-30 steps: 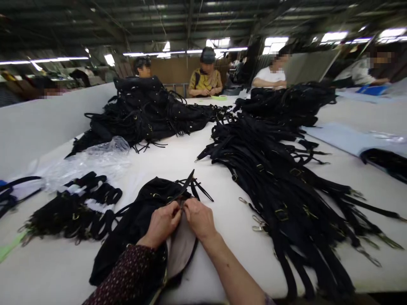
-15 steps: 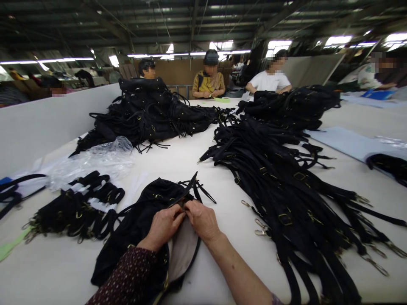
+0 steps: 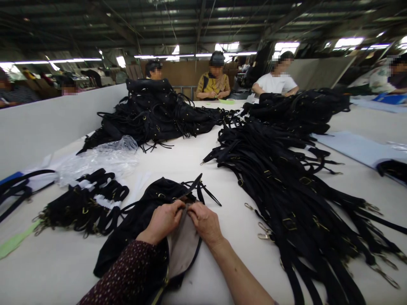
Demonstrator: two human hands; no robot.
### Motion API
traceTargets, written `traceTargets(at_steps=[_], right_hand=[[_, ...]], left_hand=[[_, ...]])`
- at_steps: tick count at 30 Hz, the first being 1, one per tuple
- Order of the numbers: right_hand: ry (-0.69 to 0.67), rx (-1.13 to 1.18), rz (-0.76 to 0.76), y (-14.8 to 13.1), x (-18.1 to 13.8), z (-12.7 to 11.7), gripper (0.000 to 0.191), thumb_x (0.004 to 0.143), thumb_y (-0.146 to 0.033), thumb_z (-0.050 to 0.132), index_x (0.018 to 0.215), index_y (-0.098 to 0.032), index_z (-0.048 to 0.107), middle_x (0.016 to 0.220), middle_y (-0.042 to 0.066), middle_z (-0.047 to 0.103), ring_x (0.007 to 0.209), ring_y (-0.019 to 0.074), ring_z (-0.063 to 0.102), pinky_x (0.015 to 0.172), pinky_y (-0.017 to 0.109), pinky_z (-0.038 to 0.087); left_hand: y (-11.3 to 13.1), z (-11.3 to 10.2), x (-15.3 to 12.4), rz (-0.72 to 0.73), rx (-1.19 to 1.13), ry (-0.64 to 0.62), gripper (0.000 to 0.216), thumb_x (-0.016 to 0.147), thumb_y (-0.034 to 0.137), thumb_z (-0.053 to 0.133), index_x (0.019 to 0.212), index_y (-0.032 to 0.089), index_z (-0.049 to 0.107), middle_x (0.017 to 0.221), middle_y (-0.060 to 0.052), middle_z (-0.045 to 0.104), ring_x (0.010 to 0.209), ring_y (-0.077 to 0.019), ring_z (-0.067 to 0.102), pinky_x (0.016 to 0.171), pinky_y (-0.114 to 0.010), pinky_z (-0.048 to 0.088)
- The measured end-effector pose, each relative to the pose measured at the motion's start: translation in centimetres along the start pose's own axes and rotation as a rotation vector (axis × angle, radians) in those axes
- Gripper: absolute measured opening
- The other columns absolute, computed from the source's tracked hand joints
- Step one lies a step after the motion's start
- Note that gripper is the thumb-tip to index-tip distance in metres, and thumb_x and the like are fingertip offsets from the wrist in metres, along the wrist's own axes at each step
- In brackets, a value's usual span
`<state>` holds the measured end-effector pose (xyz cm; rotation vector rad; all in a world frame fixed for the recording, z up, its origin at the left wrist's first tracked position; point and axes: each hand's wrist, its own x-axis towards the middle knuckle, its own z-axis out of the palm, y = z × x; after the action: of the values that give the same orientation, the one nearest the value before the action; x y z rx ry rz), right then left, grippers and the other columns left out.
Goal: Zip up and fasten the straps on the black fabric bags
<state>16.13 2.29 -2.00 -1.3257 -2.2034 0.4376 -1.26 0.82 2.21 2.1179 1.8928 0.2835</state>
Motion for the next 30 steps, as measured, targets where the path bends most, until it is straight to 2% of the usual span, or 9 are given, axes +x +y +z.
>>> traceTargets(at_steps=[3,6,13,18,24,28,30], right_hand=[[0.0,0.013,0.032,-0.2,0.1,0.0,0.01,0.095,-0.024,0.054,0.095,-0.027,0.064,0.095,-0.001,0.07,0.092,0.0153,0.065,0.072,0.025,0.045],[0.005,0.016,0.048,-0.2,0.1,0.0,0.011,0.094,-0.023,0.053,0.095,-0.026,0.064,0.095,-0.001,0.07,0.092,0.0152,0.066,0.072,0.025,0.045],[-0.023,-0.015,0.043,-0.7,0.1,-0.5,0.016,0.094,-0.022,0.051,0.1,-0.027,0.065,0.1,-0.001,0.071,0.096,0.0151,0.066,0.075,0.024,0.047],[-0.088,-0.109,0.022,-1.0,-0.4,-2.3,0.023,0.096,-0.022,0.047,0.111,-0.03,0.062,0.106,-0.001,0.072,0.098,0.0159,0.066,0.07,0.025,0.047],[-0.227,-0.452,0.062,-0.3,-1.8,-5.7,0.026,0.097,-0.019,0.042,0.096,-0.028,0.066,0.093,0.003,0.071,0.083,0.019,0.067,0.056,0.026,0.038],[-0.262,-0.482,0.135,1.3,-3.0,-7.8,0.025,0.097,-0.024,0.043,0.097,-0.027,0.067,0.092,0.003,0.073,0.08,0.0195,0.068,0.057,0.026,0.038],[-0.243,-0.424,0.184,2.2,-3.5,-8.6,0.025,0.097,-0.027,0.043,0.097,-0.027,0.068,0.093,0.003,0.075,0.081,0.0207,0.07,0.061,0.028,0.041]], left_hand=[[0.5,0.1,0.1,0.013,0.057,-0.017,0.024,0.092,0.036,0.047,0.11,0.032,0.062,0.096,-0.005,0.079,0.09,-0.0269,0.074,0.071,-0.032,0.047],[1.1,0.2,0.2,0.032,0.115,-0.027,0.023,0.093,0.035,0.043,0.103,0.028,0.063,0.092,-0.008,0.078,0.085,-0.0292,0.074,0.068,-0.034,0.047],[1.5,0.8,0.0,0.028,0.127,0.009,0.024,0.095,0.029,0.037,0.097,0.024,0.061,0.092,-0.01,0.077,0.084,-0.0274,0.073,0.068,-0.033,0.044],[1.0,1.0,-0.4,0.001,0.016,0.079,0.02,0.093,0.032,0.044,0.091,0.025,0.062,0.087,-0.006,0.077,0.082,-0.0237,0.072,0.067,-0.03,0.04],[0.5,0.9,-0.7,-0.011,-0.204,0.179,0.018,0.091,0.032,0.048,0.086,0.025,0.063,0.074,0.0,0.071,0.072,-0.0156,0.067,0.068,-0.025,0.04],[0.6,0.5,-1.0,-0.002,-0.344,0.208,0.019,0.092,0.033,0.047,0.085,0.024,0.062,0.068,0.003,0.067,0.064,-0.0121,0.063,0.064,-0.022,0.041],[0.6,0.3,-1.1,0.012,-0.427,0.203,0.02,0.092,0.035,0.046,0.085,0.023,0.061,0.065,0.005,0.066,0.061,-0.0109,0.062,0.062,-0.021,0.043]])
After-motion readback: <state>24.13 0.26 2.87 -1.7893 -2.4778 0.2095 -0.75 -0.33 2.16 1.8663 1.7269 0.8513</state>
